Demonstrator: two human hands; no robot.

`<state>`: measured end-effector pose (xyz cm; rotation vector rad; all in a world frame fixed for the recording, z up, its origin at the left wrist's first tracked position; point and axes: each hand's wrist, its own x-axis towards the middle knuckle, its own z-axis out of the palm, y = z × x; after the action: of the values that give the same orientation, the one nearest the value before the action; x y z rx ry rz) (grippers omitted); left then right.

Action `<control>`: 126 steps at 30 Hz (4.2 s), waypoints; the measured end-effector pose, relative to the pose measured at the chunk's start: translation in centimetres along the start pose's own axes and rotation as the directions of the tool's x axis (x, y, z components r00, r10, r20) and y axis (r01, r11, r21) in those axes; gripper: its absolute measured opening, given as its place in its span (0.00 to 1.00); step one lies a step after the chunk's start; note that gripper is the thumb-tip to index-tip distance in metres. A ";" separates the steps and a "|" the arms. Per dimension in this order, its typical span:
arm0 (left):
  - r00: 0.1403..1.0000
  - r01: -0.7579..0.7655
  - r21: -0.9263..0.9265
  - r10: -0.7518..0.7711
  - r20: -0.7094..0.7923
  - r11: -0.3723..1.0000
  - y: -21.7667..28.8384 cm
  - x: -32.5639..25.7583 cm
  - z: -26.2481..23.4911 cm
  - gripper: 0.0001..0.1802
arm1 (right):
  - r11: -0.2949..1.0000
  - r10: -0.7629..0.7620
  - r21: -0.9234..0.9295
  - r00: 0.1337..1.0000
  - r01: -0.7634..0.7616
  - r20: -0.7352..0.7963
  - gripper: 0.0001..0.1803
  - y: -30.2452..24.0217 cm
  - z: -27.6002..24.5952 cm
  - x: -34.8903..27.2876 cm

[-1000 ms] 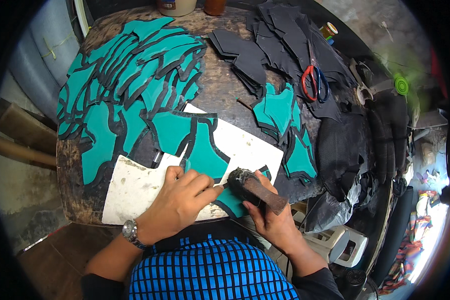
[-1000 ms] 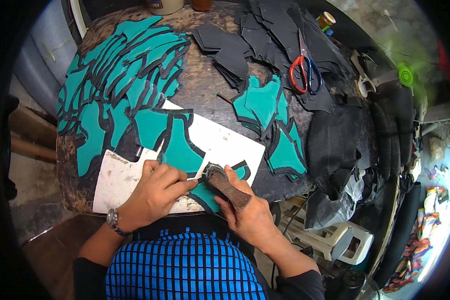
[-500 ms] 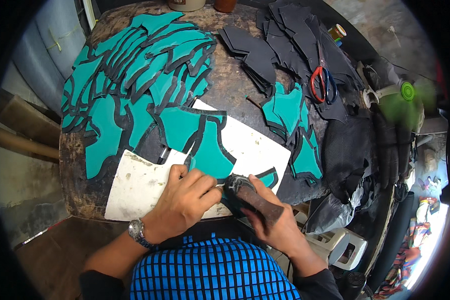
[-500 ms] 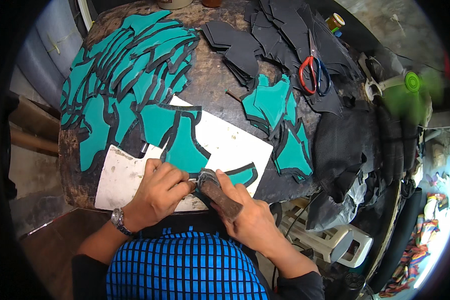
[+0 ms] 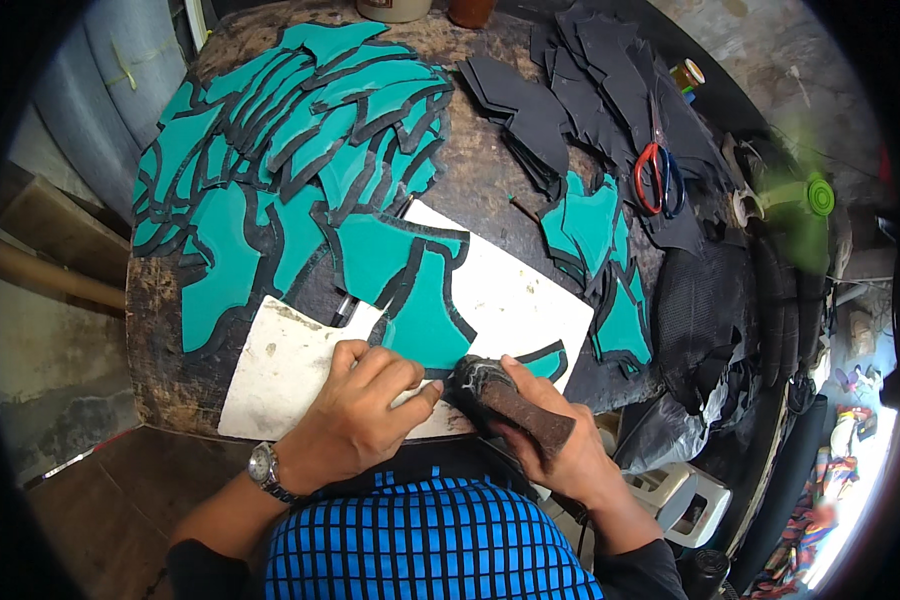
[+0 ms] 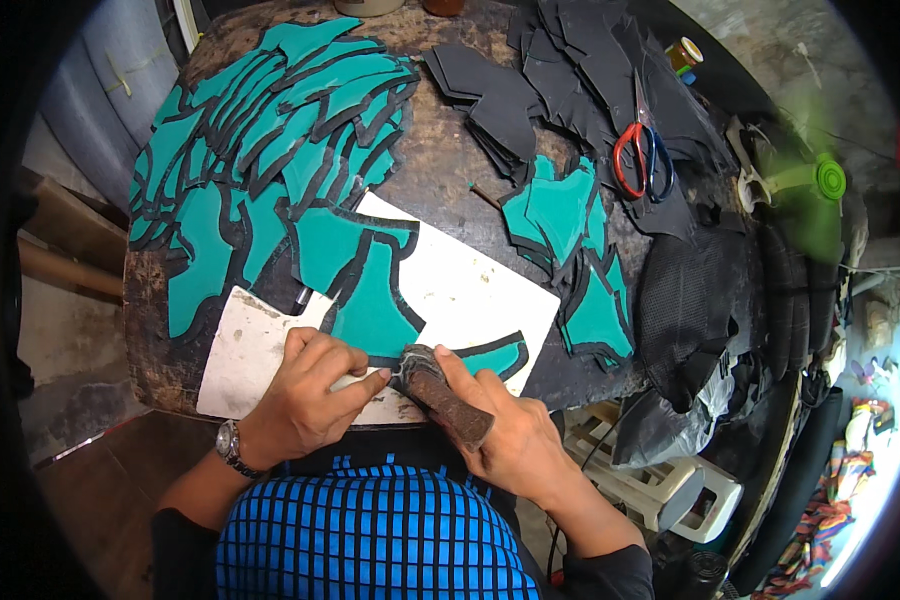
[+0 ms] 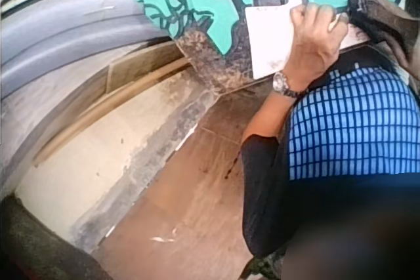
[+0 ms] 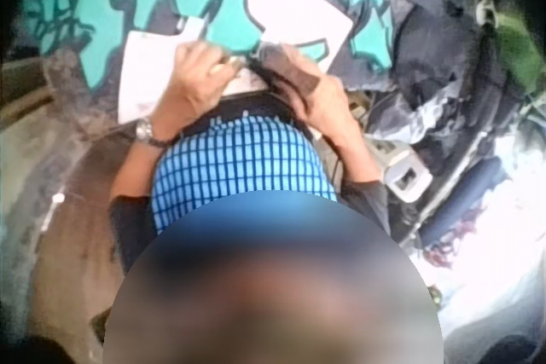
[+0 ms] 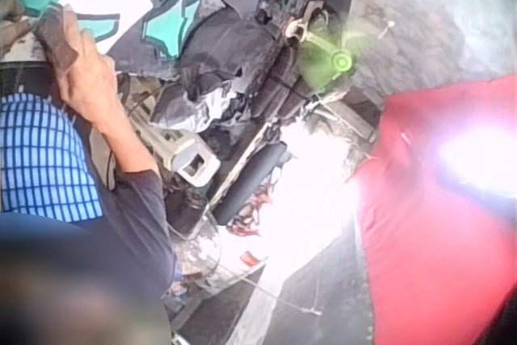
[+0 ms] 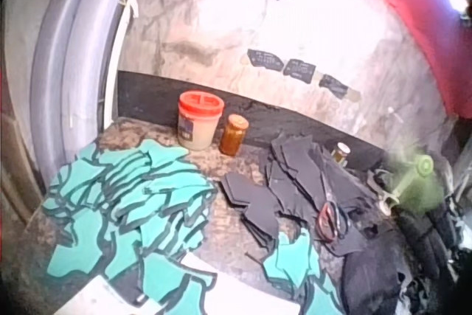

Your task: The person repeatedly hammers the edges of green rubber pieces with a hammer on a white board. They pick up each piece, position it, strike it, and place it back on the table. The process is repeated for multiple pieces throughout the clip.

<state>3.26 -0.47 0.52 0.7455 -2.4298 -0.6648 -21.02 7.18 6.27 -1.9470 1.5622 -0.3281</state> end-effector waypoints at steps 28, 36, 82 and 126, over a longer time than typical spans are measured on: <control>0.860 0.295 -0.330 -0.400 -0.317 0.897 -0.2 -0.4 -1.6 0.13 | 0.978 -0.199 0.028 0.971 0.205 -0.134 0.47 -0.4 0.7 1.4; 0.918 0.375 0.140 -0.346 -0.194 0.916 -0.1 1.5 -0.5 0.37 | 0.985 -0.126 -0.137 0.975 0.102 -0.185 0.27 3.1 -0.4 0.8; 0.984 0.177 -0.154 -0.178 0.011 0.972 1.8 3.9 3.0 0.09 | 0.994 0.099 0.060 0.961 -0.087 -0.259 0.24 1.8 0.8 0.3; 0.999 0.051 -0.016 -0.051 -0.011 0.999 1.7 0.1 1.2 0.14 | 0.988 0.136 0.079 0.987 -0.129 -0.083 0.29 0.2 0.1 1.0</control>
<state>1.88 1.09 0.69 0.8053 -2.3996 -0.6967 -20.84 6.24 5.94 -1.7840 1.7025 -0.4141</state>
